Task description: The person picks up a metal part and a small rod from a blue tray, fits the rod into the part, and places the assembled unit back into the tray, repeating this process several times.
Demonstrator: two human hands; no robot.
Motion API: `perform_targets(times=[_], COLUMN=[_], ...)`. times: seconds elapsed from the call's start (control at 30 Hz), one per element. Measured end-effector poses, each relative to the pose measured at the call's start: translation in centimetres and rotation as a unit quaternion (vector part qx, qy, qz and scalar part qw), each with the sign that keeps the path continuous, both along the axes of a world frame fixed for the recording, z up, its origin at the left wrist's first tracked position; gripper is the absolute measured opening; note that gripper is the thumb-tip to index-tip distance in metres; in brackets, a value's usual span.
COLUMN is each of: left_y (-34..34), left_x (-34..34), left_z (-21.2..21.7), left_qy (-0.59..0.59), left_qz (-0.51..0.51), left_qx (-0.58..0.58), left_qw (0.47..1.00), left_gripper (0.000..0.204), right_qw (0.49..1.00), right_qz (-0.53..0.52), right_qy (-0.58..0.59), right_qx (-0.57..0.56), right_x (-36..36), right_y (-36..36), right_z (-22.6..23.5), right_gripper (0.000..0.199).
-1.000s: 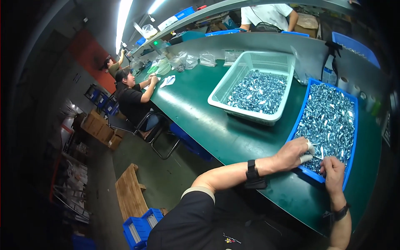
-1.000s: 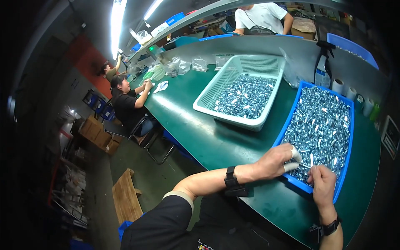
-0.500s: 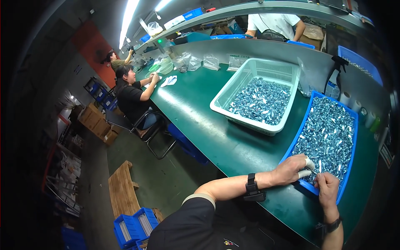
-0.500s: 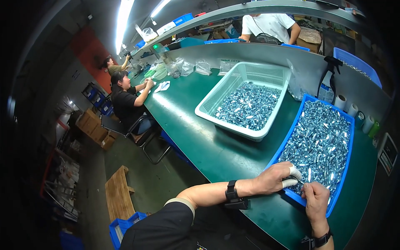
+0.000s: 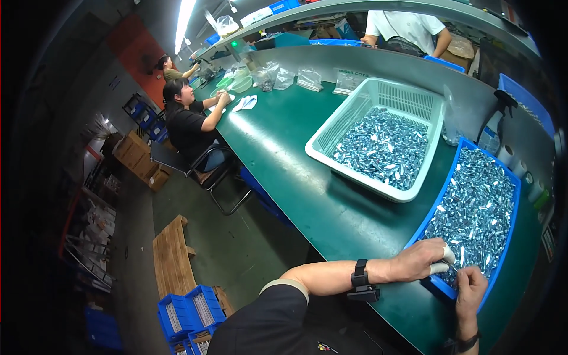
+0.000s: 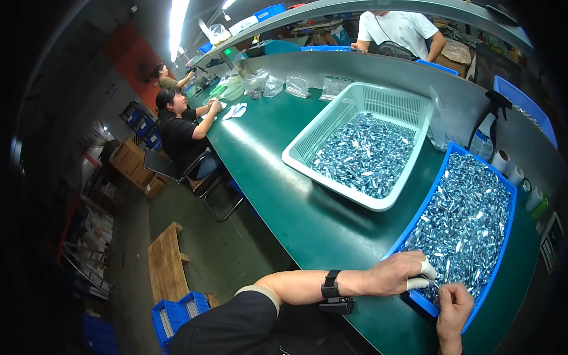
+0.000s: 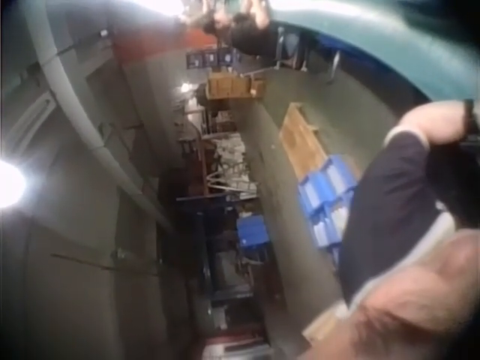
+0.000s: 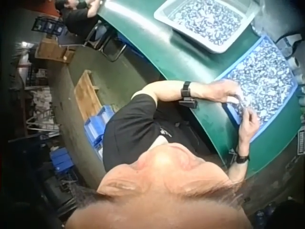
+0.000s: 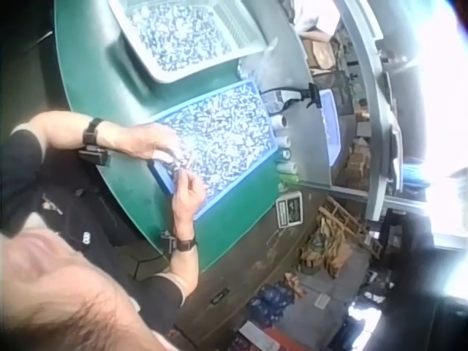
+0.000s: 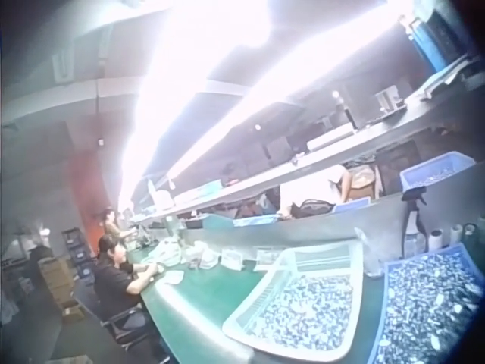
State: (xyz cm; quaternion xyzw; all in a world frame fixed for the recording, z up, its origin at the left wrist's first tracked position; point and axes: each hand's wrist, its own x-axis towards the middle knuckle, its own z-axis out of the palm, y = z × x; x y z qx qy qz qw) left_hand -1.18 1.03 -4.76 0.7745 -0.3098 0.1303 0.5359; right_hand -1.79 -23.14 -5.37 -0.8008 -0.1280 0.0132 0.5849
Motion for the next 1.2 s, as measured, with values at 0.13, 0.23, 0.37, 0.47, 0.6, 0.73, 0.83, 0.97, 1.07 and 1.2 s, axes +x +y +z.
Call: perform_targets(times=[0.13, 0.23, 0.37, 0.47, 0.6, 0.73, 0.83, 0.97, 1.07, 1.2], left_y=[0.1, 0.1, 0.2, 0.0, 0.0, 0.1, 0.0, -0.1, 0.0, 0.0], left_x=[0.2, 0.2, 0.0, 0.0, 0.1, 0.1, 0.1, 0.2, 0.1, 0.1], left_z=[-0.2, -0.3, -0.6, -0.7, -0.9, -1.2, -1.2, -1.1, -0.8, -0.9], left_qy=[0.013, 0.01, 0.018, 0.016, 0.016, 0.021, 0.02, 0.019, 0.022, 0.023], left_qz=[-0.014, -0.031, -0.03, -0.029, -0.029, -0.022, -0.023, -0.032, -0.037, -0.036], left_qx=[-0.014, -0.026, -0.046, -0.053, -0.065, -0.061, -0.06, -0.061, -0.06, -0.062], left_qw=[1.0, 0.999, 0.998, 0.998, 0.997, 0.998, 0.998, 0.997, 0.997, 0.997], left_gripper=[0.022, 0.02, 0.019, 0.019, 0.019, 0.02, 0.021, 0.02, 0.02, 0.019], right_qw=[0.999, 0.997, 0.998, 0.998, 0.998, 0.997, 0.996, 0.998, 0.996, 0.997], right_qz=[0.021, 0.021, 0.024, 0.021, 0.016, 0.018, 0.025, 0.021, 0.038, 0.036], right_qy=[-0.026, -0.056, -0.03, 0.008, 0.068, 0.072, 0.08, 0.047, 0.012, -0.015], right_qx=[-0.038, -0.052, -0.055, -0.051, -0.008, 0.013, 0.006, -0.033, -0.075, -0.067], right_x=[-0.1, 0.0, -0.1, -0.4, -0.3, -0.1, 0.0, -0.1, 0.3, 0.3], right_y=[-0.6, -1.2, -1.4, -1.6, -1.8, -1.2, -1.4, -1.9, -2.7, -2.7], right_z=[-0.7, -1.9, -1.9, -1.7, -1.9, -1.4, -1.1, -1.8, -2.3, -3.0], right_gripper=[0.026, 0.03, 0.021, 0.01, 0.011, 0.013, 0.012, 0.004, 0.016, 0.03])
